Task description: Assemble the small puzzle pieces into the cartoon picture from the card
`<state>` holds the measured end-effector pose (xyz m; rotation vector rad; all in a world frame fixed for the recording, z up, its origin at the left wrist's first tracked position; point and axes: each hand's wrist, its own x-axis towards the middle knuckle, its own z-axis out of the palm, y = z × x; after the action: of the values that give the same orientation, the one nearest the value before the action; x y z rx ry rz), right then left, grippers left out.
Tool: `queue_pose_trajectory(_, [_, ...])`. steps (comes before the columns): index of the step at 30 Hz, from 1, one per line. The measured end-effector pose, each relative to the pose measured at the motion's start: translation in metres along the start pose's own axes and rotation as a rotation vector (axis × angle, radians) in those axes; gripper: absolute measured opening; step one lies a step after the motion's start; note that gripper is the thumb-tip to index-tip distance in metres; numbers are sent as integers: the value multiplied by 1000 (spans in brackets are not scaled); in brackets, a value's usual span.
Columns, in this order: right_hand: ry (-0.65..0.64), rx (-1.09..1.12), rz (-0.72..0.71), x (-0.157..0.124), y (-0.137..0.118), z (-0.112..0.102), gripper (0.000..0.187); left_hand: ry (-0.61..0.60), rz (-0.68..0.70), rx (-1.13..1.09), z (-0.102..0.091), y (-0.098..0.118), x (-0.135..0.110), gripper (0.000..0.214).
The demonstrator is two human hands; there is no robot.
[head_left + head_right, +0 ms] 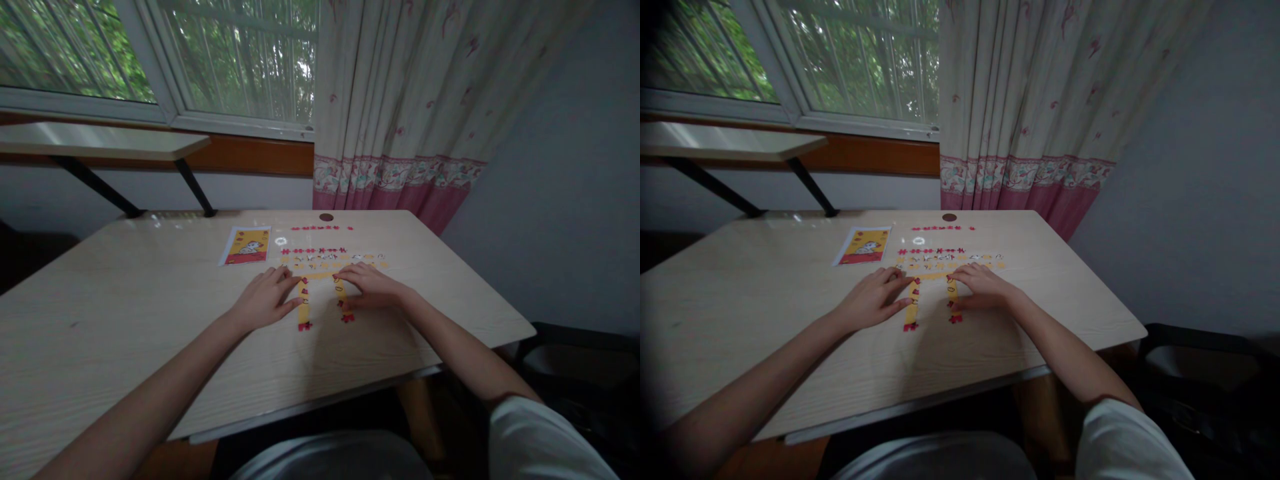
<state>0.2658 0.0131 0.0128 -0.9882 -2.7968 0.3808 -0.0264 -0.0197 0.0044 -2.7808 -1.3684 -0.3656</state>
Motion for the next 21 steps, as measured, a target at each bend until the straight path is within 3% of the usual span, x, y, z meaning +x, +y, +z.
queue_pose_trajectory(21, [12,-9,5,-1,-1,1,76,-2,13,-20,2,-3,-1,50])
